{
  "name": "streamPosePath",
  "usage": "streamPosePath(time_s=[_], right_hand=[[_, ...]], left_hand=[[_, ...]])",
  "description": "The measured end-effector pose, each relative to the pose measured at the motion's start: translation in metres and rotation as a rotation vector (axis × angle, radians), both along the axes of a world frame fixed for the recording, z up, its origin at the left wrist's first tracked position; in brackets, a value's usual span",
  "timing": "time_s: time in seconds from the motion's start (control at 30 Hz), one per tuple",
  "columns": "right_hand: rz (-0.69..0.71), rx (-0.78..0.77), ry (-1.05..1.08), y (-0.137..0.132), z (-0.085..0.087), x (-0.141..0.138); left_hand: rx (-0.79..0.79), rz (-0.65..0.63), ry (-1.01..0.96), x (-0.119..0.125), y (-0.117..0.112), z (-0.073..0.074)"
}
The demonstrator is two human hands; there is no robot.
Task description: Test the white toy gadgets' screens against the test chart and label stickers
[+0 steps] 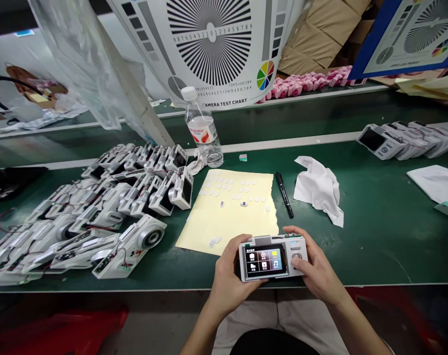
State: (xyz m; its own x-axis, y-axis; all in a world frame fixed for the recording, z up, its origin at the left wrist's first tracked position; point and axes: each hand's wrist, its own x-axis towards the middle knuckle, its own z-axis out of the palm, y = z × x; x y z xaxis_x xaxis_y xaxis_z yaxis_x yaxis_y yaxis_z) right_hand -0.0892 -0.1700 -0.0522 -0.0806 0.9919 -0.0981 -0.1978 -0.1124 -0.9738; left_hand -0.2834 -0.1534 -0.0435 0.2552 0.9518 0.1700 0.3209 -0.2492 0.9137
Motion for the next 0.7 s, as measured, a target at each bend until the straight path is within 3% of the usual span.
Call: streamPosePath(time_s=[0.7], right_hand=[[0.009, -0.006, -0.002, -0.0001, 0.0024, -0.0003]], left_hand=[[0.002, 0.020, 0.026, -0.0005, -0.0006, 0.0018]])
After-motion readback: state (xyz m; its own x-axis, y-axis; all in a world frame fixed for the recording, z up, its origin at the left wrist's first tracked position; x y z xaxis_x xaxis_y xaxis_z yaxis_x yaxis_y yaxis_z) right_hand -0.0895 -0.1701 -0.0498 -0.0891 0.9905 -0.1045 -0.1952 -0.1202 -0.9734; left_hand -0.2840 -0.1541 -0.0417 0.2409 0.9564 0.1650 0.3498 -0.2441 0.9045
